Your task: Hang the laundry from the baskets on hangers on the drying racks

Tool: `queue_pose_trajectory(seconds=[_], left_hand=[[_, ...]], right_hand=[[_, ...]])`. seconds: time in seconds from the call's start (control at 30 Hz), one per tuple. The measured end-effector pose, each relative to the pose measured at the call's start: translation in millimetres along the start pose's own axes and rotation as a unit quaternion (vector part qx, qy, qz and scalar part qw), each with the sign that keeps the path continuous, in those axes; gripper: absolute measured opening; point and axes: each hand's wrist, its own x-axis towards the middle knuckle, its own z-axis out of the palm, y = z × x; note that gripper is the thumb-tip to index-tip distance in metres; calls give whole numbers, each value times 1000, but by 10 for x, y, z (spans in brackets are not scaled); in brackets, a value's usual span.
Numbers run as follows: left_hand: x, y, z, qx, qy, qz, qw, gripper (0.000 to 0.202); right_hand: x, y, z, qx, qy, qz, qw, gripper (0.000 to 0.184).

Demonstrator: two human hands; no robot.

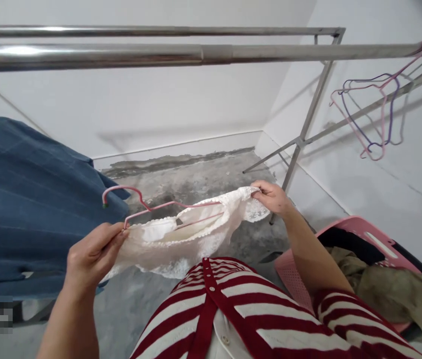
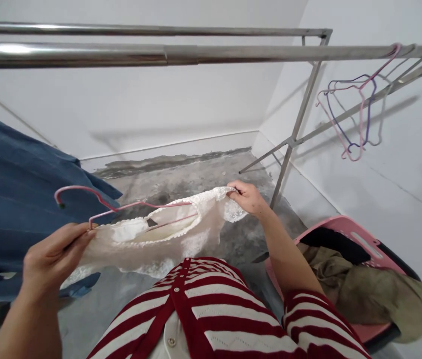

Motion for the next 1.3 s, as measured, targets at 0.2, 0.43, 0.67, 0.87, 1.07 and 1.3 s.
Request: queue_pose_trajectory(seconds=[0.2, 0.43, 0.67, 0.87, 1.07, 1.3], left_hand=[[22, -6, 113, -53, 41, -14, 998, 8], [59, 9, 184, -52, 27, -13, 998, 9], [104, 41, 253, -41, 10, 31, 999, 10], [48, 16, 299, -35, -50, 21, 998, 15], [-124, -88, 359, 6, -76, 14, 997, 20], [-381, -611, -171, -3, -79, -175, 981, 34]], right_hand=[[-120, -171, -83, 25, -6, -1, 1000, 31], [-142, -210, -192, -39, 11, -35, 999, 38], [-73, -621, -179, -189, -88, -194, 959, 40], [77, -697, 169, -216, -206, -249, 921, 32], [129, -661, 457, -137, -263, -211, 932, 27], [197, -573, 335, -78, -204, -138, 966, 27]])
